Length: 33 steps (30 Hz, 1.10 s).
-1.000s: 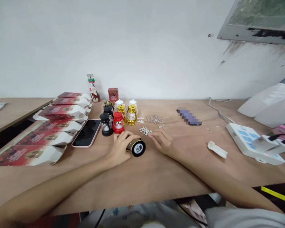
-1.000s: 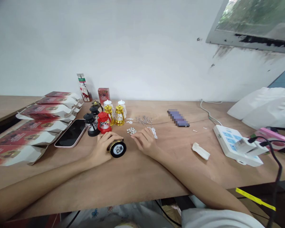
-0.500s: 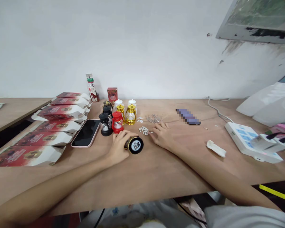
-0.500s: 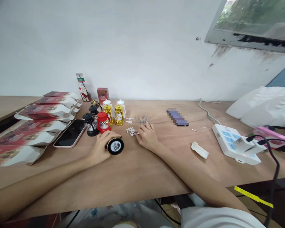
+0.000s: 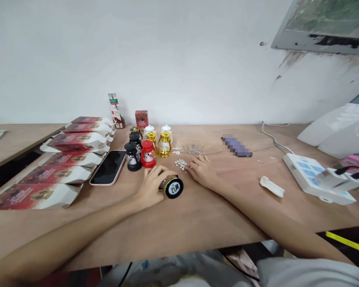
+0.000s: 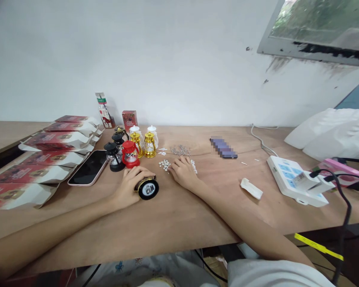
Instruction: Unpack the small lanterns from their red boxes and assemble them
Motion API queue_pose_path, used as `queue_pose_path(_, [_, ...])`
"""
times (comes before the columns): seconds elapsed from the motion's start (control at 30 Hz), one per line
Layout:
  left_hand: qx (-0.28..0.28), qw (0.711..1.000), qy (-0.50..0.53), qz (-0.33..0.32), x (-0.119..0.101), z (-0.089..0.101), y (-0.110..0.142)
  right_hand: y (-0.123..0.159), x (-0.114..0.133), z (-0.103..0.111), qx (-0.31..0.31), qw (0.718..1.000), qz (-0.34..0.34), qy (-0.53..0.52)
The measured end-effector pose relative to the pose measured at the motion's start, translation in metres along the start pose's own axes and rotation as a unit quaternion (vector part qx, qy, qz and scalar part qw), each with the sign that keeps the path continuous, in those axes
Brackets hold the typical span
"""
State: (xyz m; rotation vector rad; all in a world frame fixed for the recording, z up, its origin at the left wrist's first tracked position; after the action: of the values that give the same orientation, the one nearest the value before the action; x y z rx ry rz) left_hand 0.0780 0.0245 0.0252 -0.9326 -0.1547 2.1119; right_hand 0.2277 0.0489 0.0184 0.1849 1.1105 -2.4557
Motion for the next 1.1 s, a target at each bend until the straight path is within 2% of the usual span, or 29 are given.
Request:
queue_pose_path(0.1, [-0.001,1.000,0.002,-0.001,0.000,0.000,0.000,0.000,0.004,0.021,-0.076,0.997,-0.001,-0.024])
queue_pose_path(0.23, [-0.006,1.000,-0.001,0.001,0.000,0.000,0.001,0.009,0.015,0.069,-0.213,0.972,-0.010,-0.095])
queue_pose_path(0.3, [-0.004,1.000,-0.005,0.002,0.000,0.000,0.000,0.016,0.027,0.090,-0.265,0.957,0.019,-0.114])
queue_pose_path(0.4, [0.000,1.000,-0.013,0.000,-0.002,0.000,0.000,0.022,0.050,0.105,-0.288,0.946,0.090,-0.117])
queue_pose_path(0.57, [0.005,1.000,-0.020,-0.005,-0.004,-0.001,0.000,0.027,0.066,0.107,-0.313,0.935,0.140,-0.085])
queue_pose_path(0.93, [0.014,1.000,-0.028,-0.001,-0.008,0.000,-0.002,0.030,0.076,0.100,-0.292,0.933,0.210,0.007])
queue_pose_path(1.0, [0.011,1.000,-0.023,0.001,-0.007,0.001,-0.001,0.029,0.073,0.099,-0.293,0.936,0.195,-0.001])
queue_pose_path(1.1, [-0.002,1.000,-0.008,0.005,-0.002,0.002,0.000,0.023,0.057,0.098,-0.290,0.949,0.123,-0.033])
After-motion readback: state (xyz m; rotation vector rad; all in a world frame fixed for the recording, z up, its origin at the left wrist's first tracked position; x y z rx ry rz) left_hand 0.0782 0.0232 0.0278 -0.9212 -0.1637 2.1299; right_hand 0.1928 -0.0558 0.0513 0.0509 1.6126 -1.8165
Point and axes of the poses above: each hand's wrist, its own y-axis away from the middle knuckle, its own z-axis out of the back of the hand, x = y × z, the point moved 8 cm from there along -y, towards the middle knuckle, and after that the axes turned 14 degrees about y, right-handed, at the moved point
